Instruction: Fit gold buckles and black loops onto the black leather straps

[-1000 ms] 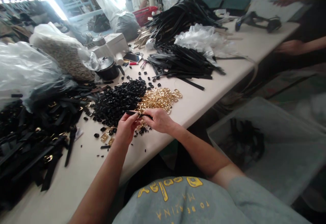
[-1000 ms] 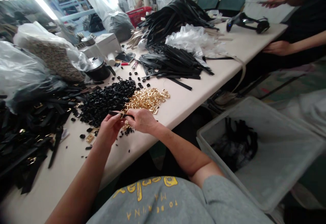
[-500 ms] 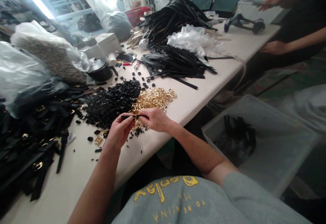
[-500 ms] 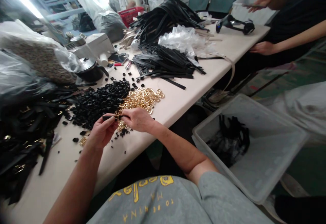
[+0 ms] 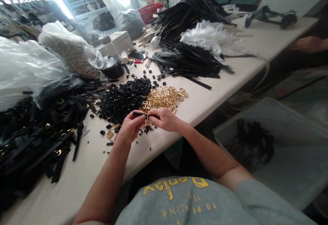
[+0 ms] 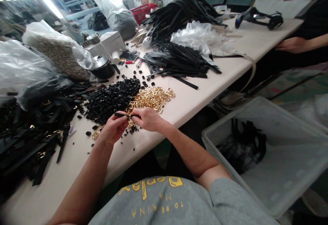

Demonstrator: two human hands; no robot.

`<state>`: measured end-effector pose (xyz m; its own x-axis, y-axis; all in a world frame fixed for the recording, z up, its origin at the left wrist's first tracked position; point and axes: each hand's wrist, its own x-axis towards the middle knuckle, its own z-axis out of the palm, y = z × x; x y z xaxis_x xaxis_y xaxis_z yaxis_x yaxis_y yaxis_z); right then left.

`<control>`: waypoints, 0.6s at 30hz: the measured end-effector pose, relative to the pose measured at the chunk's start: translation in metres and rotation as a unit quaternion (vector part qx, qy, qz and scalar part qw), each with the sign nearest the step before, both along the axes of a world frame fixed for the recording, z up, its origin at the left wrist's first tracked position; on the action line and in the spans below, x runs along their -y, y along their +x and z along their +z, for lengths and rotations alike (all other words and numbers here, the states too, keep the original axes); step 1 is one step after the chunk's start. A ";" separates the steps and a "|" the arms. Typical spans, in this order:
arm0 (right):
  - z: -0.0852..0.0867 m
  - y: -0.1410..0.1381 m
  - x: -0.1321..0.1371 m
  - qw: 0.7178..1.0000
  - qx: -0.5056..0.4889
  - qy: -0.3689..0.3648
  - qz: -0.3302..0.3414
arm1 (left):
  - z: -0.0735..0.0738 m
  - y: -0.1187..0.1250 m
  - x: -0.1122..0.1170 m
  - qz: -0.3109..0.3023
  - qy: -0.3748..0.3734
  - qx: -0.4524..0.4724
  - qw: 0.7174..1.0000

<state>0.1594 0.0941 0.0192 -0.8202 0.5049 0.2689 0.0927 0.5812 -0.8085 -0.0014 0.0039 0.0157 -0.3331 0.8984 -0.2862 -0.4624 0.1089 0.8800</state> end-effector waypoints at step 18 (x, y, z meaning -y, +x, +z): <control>-0.006 -0.006 0.002 0.999 -0.007 -0.005 -0.044 | -0.004 -0.002 -0.004 0.000 -0.019 0.000 1.000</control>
<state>0.1535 0.0920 0.0135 -0.7683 0.5777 0.2756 0.1312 0.5635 -0.8156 -0.0029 0.0080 0.0115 -0.3333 0.8866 -0.3206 -0.4627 0.1425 0.8750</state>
